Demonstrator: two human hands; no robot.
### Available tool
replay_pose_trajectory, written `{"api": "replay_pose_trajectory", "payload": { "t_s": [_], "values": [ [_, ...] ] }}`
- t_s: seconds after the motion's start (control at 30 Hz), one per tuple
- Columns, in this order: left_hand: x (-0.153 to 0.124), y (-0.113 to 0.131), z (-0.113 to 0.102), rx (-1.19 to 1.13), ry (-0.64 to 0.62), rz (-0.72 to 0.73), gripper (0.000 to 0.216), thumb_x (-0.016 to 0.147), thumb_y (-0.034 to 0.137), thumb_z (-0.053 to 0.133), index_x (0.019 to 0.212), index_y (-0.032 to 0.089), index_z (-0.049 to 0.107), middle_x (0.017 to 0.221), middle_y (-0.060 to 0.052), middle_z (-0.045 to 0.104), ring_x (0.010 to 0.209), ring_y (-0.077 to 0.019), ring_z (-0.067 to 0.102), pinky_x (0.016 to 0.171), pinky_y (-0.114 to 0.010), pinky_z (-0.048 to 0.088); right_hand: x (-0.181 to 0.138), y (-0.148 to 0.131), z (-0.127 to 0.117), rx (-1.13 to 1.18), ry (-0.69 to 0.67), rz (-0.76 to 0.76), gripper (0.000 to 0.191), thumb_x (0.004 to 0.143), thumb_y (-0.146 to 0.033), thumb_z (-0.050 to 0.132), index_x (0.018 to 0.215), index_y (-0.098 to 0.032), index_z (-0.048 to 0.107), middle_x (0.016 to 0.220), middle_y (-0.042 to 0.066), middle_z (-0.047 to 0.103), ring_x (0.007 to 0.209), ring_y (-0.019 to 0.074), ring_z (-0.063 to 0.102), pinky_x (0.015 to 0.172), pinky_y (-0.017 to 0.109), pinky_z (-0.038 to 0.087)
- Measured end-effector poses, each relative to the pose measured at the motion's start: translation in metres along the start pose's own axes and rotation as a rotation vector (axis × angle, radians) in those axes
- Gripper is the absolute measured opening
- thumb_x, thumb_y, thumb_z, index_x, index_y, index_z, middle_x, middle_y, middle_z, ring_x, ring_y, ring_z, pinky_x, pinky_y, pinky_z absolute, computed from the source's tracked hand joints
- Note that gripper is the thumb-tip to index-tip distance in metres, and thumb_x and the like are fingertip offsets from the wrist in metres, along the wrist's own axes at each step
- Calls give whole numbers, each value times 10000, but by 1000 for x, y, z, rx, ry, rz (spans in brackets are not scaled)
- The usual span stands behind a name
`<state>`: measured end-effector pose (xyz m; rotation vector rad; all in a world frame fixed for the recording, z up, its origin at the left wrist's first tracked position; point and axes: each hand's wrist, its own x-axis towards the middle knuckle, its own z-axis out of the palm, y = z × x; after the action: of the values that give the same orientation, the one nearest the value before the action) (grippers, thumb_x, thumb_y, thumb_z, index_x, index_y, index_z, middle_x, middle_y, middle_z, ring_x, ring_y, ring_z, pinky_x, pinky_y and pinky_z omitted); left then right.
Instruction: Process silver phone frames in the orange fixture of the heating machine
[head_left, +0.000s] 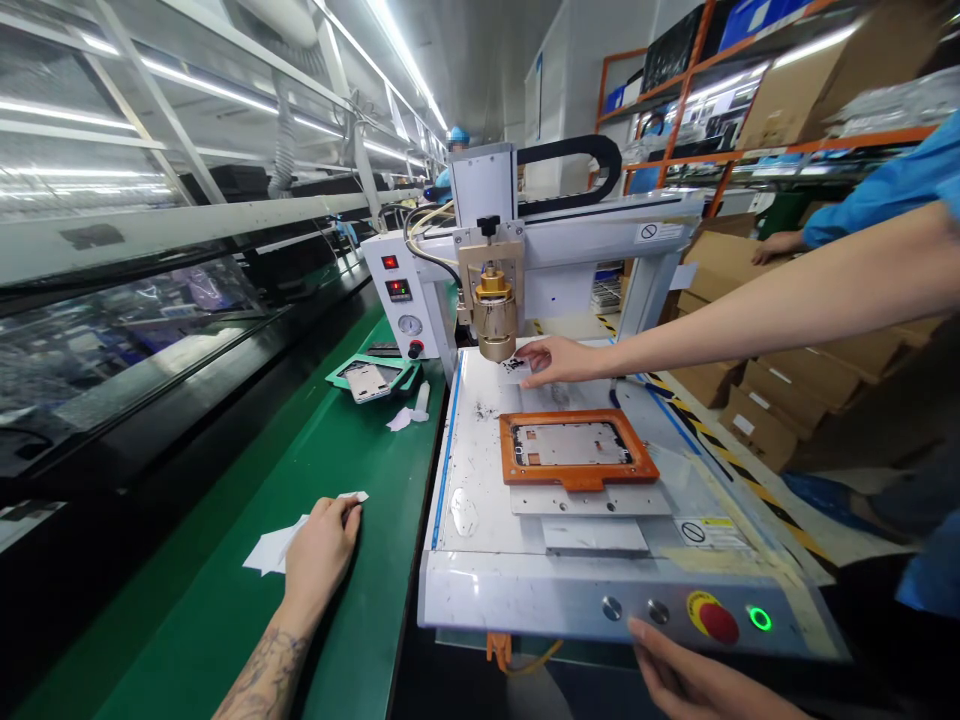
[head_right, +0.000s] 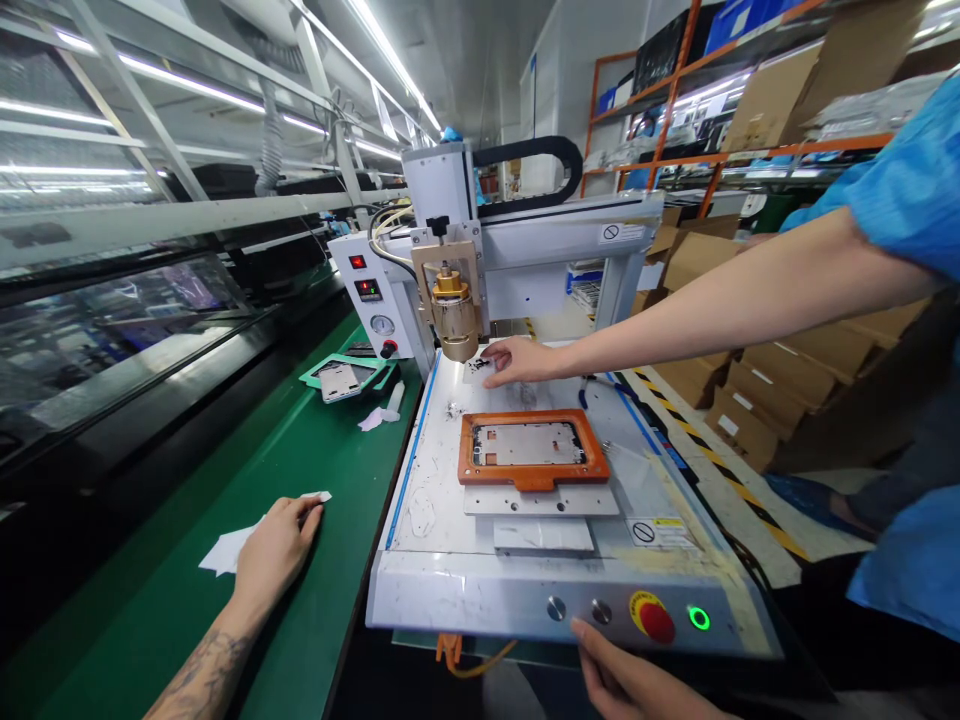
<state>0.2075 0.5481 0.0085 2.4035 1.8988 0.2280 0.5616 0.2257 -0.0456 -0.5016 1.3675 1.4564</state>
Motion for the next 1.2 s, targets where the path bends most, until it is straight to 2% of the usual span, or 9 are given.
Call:
{"api": "replay_pose_trajectory", "payload": {
  "t_s": [0.07, 0.13, 0.63, 0.8, 0.9, 1.03, 1.1, 1.13, 1.2],
  "values": [
    [0, -1, 1, 3, 5, 6, 406, 1033, 418, 358, 1224, 230, 664, 1137, -66, 635, 989, -237, 653, 724, -323, 428, -7, 7, 4, 394, 60, 9, 674, 750, -21, 166, 1321, -41, 524, 1021, 98, 705, 963, 175, 742, 788, 346, 675],
    [1, -3, 3, 6, 11, 9, 411, 1031, 419, 357, 1217, 229, 669, 1126, -69, 638, 980, -240, 654, 717, -324, 426, -12, 10, 6, 562, 62, 52, 661, 765, -34, 199, 1321, -74, 555, 1108, 107, 709, 1045, 199, 723, 831, 383, 661],
    [0, -3, 4, -84, 28, -4, 381, 1000, 438, 388, 1160, 251, 677, 1150, -51, 649, 1016, -233, 646, 753, -324, 433, 9, -7, -6, 793, 48, 73, 509, 811, -70, 286, 1204, 48, 587, 1166, 173, 708, 1111, 237, 696, 906, 412, 619],
    [-2, -4, 3, -136, 28, -41, 403, 979, 511, 414, 1168, 258, 665, 1198, -46, 625, 1024, -219, 646, 745, -322, 450, 20, -14, -14, 844, 41, 196, 498, 784, -54, 268, 1105, 35, 638, 1090, 153, 743, 1055, 217, 717, 856, 398, 640],
    [-2, -3, 2, -147, 19, -45, 420, 974, 526, 410, 1171, 250, 659, 1194, -51, 618, 1021, -215, 645, 755, -326, 457, 35, -31, -24, 903, 17, 445, 454, 714, 17, 303, 978, 15, 672, 1018, 99, 769, 980, 199, 736, 842, 374, 639],
    [-3, 1, -1, -153, 12, -45, 438, 978, 522, 376, 1182, 244, 646, 1210, -53, 613, 1034, -212, 642, 777, -328, 461, 46, -57, -35, 781, -69, 1114, 460, 648, 156, 289, 771, -60, 677, 837, -65, 771, 917, 116, 738, 972, 340, 584],
    [-3, 3, -3, -152, 6, -50, 451, 974, 524, 361, 1184, 243, 645, 1211, -55, 613, 1047, -213, 640, 788, -330, 464, 46, -67, -38, 679, -126, 1261, 456, 660, 205, 326, 733, -85, 670, 811, -119, 760, 907, 57, 726, 996, 246, 554],
    [-4, 4, -3, -152, -3, -55, 459, 969, 528, 357, 1185, 243, 645, 1214, -57, 614, 1052, -217, 640, 792, -333, 465, 46, -71, -40, 626, -168, 1218, 447, 666, 217, 354, 741, -87, 673, 820, -130, 759, 897, 37, 721, 977, 193, 548],
    [-4, 4, -5, -151, -20, -59, 488, 957, 545, 343, 1192, 241, 644, 1219, -65, 615, 1063, -230, 640, 801, -342, 470, 43, -73, -42, 516, -205, 890, 427, 686, 215, 385, 791, -73, 682, 864, -110, 765, 874, 29, 721, 904, 126, 559]
  ]
}}
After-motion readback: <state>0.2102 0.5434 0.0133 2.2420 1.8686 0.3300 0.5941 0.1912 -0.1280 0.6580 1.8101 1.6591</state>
